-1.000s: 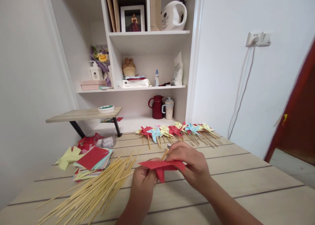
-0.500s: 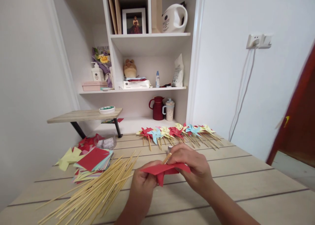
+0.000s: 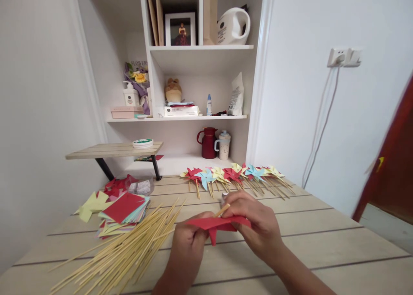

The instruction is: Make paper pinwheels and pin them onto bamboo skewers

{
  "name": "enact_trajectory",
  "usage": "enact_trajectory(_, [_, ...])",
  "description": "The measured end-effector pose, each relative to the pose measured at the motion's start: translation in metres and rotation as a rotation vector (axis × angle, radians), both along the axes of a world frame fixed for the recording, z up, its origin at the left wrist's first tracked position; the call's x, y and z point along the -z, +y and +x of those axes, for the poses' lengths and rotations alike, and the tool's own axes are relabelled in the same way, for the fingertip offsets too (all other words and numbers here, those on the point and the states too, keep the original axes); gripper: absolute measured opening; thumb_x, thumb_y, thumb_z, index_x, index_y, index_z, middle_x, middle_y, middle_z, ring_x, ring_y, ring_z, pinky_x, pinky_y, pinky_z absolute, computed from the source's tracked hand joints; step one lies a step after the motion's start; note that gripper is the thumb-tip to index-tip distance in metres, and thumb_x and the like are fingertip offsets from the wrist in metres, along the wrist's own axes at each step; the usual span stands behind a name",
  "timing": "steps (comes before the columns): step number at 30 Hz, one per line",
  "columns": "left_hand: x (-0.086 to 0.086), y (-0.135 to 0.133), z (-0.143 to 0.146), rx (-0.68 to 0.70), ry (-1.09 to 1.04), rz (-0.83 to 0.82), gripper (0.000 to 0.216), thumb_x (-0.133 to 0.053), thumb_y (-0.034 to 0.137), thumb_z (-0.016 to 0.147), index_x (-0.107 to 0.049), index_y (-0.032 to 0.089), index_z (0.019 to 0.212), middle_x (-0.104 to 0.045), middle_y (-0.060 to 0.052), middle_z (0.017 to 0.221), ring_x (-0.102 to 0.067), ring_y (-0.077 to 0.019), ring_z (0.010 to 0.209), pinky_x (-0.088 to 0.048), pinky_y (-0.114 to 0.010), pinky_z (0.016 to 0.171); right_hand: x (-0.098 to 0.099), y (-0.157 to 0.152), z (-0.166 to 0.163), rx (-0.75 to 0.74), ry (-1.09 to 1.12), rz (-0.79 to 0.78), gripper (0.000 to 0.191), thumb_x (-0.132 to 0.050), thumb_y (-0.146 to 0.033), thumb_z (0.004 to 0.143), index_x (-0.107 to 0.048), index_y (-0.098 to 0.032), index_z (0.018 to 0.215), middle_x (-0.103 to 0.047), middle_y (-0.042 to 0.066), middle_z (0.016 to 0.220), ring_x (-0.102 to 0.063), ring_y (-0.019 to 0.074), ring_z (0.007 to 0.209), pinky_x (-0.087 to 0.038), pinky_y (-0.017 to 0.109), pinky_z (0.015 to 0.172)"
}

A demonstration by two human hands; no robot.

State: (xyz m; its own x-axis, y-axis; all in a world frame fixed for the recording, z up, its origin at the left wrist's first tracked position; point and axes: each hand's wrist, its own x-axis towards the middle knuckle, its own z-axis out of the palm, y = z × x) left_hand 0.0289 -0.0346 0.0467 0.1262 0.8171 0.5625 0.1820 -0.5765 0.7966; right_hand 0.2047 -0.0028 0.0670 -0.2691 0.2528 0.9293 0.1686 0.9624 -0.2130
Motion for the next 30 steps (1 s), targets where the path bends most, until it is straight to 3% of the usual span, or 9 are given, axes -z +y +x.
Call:
enact_trajectory(10, [0.005, 0.000, -0.002, -0.063, 0.115, 0.186, 0.030, -0.042, 0.019, 0.092, -0.045, 0.020, 0.062, -0.039, 0.004, 0.058, -0.040, -0.0105, 0.054, -0.035, -0.020, 0.052, 0.000, -0.001, 0.000, -0.026, -0.024, 0.037, 0.026, -0.053, 0.000, 0.084, -0.067, -0.020, 0.093, -0.070, 0.003, 0.078, -0.063, 0.0190, 0.082, -0.055, 0.042, 0.089])
enact_trajectory(16, [0.003, -0.001, -0.004, -0.198, 0.176, 0.465, 0.025, -0.049, 0.016, 0.092, -0.062, 0.020, 0.071, -0.057, 0.003, 0.058, -0.054, -0.0114, 0.052, -0.043, -0.020, 0.055, -0.002, -0.003, -0.001, -0.037, 0.016, 0.090, 0.024, -0.059, -0.002, 0.083, -0.066, -0.020, 0.096, -0.070, 0.004, 0.078, -0.065, 0.0201, 0.084, -0.057, 0.043, 0.089])
enact_trajectory(21, [-0.004, -0.002, -0.005, -0.260, 0.194, 0.632, 0.020, -0.052, 0.013, 0.092, -0.070, 0.020, 0.085, -0.066, 0.002, 0.062, -0.061, -0.0117, 0.053, -0.047, -0.019, 0.054, 0.000, -0.004, -0.004, -0.084, 0.075, 0.067, 0.034, -0.058, 0.001, 0.081, -0.062, -0.024, 0.103, -0.070, 0.004, 0.087, -0.068, 0.0206, 0.088, -0.058, 0.048, 0.091])
enact_trajectory(26, [-0.008, -0.002, -0.006, -0.258, 0.201, 0.689, 0.020, -0.054, 0.012, 0.091, -0.071, 0.021, 0.090, -0.068, 0.001, 0.064, -0.064, -0.0121, 0.055, -0.050, -0.019, 0.055, -0.004, -0.008, -0.004, 0.018, 0.048, 0.132, 0.052, -0.056, 0.001, 0.083, -0.056, -0.026, 0.127, -0.073, 0.004, 0.087, -0.069, 0.0223, 0.099, -0.058, 0.044, 0.091])
enact_trajectory(30, [-0.007, -0.002, -0.008, -0.268, 0.231, 0.701, 0.020, -0.053, 0.012, 0.091, -0.071, 0.020, 0.089, -0.069, 0.000, 0.065, -0.065, -0.0127, 0.056, -0.051, -0.021, 0.056, -0.007, -0.010, -0.004, 0.058, 0.005, 0.196, 0.046, -0.055, 0.001, 0.085, -0.059, -0.023, 0.125, -0.072, 0.005, 0.086, -0.069, 0.0203, 0.098, -0.056, 0.041, 0.096])
